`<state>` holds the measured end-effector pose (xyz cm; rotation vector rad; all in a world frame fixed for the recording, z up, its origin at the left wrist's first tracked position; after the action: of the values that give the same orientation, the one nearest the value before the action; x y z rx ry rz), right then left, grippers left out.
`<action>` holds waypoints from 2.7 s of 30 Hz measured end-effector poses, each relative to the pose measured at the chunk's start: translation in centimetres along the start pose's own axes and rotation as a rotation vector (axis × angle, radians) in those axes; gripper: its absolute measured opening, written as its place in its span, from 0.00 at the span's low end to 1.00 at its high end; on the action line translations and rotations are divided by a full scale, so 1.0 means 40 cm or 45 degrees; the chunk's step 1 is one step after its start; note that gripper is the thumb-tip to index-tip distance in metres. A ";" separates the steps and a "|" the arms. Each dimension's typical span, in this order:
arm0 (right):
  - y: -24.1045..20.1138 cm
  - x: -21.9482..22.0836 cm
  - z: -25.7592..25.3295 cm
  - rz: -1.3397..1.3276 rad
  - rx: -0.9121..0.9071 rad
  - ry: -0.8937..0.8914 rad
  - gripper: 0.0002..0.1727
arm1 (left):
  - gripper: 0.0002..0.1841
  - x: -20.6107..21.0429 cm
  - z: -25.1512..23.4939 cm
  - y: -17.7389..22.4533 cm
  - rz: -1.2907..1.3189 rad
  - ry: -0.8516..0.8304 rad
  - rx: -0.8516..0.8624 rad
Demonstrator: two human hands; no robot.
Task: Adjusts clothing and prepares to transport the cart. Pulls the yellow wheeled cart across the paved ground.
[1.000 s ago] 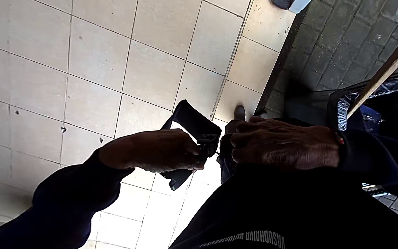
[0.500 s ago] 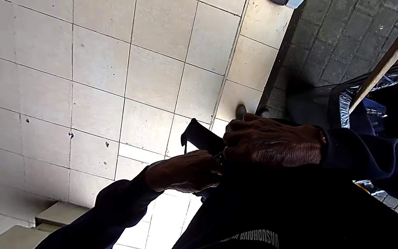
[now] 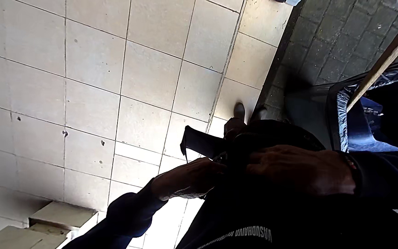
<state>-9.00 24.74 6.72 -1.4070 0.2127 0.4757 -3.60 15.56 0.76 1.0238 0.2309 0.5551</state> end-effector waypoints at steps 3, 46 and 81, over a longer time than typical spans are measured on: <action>0.034 0.042 -0.027 -0.046 0.067 -0.217 0.05 | 0.11 -0.009 -0.006 0.006 -0.019 0.000 0.008; 0.034 -0.082 -0.094 0.133 0.016 0.229 0.09 | 0.16 -0.093 0.025 0.015 0.385 0.140 -0.281; 0.012 -0.156 -0.008 -0.236 -0.213 0.322 0.07 | 0.19 -0.354 0.037 0.138 0.995 0.970 -0.039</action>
<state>-14.70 23.27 8.83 -1.6336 0.2478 0.1641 -16.67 9.01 5.24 0.8090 0.4918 1.6554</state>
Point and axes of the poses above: each hand's wrist, its own z-axis away from the middle knuckle, its own x-axis out of the palm, y = z × x, the point moved 10 cm from there along -z, towards the middle knuckle, and after that the axes turned 5 degrees about -x, right-handed, at the moved point
